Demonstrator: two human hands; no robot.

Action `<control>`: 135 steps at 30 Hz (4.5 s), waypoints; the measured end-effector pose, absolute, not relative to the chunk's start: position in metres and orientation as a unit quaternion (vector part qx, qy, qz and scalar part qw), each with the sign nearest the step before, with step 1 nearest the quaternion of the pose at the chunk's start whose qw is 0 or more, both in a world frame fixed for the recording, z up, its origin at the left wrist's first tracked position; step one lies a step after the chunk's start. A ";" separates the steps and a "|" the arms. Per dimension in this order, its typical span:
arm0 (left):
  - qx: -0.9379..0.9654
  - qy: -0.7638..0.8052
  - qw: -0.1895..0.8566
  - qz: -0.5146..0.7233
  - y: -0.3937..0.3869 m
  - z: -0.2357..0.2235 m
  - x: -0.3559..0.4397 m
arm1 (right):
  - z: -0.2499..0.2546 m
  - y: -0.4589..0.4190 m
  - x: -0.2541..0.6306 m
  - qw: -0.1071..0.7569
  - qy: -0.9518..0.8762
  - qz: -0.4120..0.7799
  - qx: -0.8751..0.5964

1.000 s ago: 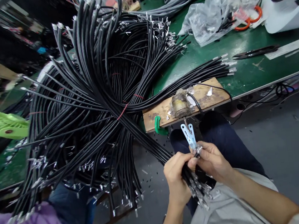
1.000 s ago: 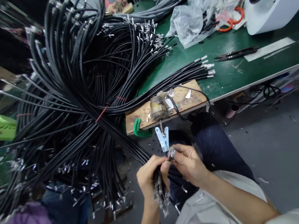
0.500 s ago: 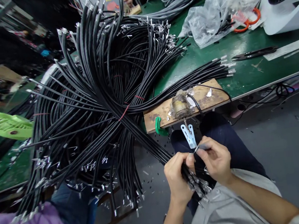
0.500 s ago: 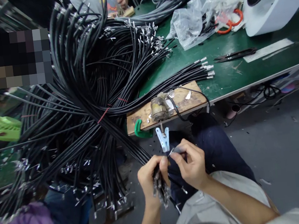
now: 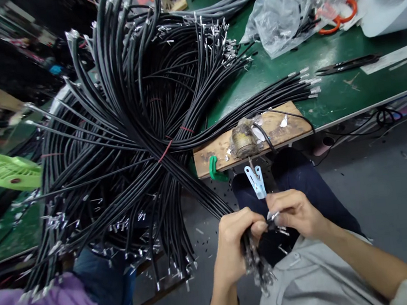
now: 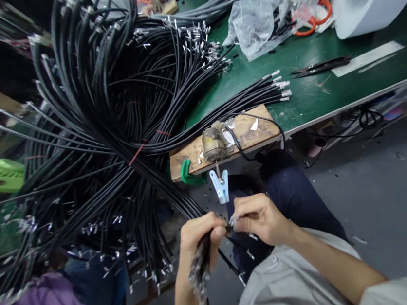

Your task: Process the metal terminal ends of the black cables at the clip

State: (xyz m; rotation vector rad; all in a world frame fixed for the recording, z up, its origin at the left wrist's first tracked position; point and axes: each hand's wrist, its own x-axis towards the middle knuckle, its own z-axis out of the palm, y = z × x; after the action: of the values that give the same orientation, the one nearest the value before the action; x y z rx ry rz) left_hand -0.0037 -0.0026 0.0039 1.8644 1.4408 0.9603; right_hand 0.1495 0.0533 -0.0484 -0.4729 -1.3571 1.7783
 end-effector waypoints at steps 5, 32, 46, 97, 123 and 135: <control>0.694 0.516 0.291 0.408 -0.004 -0.001 -0.008 | -0.057 0.060 0.145 0.249 -0.343 0.884 -0.196; 0.642 0.573 0.227 0.456 0.005 0.003 0.008 | -0.050 0.098 0.137 0.392 -0.277 0.838 -0.259; 0.682 0.505 0.282 0.447 -0.001 -0.006 -0.016 | -0.032 0.047 0.175 0.501 -0.677 0.454 -0.290; 0.636 0.622 0.190 0.415 -0.003 -0.015 0.009 | -0.051 0.044 0.158 0.547 -0.633 0.424 -0.347; 0.638 0.545 0.340 0.424 -0.003 0.003 -0.005 | -0.054 0.054 0.146 0.316 -0.368 0.862 -0.146; 0.600 0.557 0.267 0.508 -0.001 -0.005 0.001 | -0.034 0.112 0.130 0.344 -0.374 0.821 -0.260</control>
State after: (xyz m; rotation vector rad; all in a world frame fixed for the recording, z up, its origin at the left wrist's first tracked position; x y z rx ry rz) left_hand 0.0007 -0.0012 -0.0045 1.6199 1.5044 1.3722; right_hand 0.1296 0.1124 -0.0343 -0.6746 -0.9707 2.1329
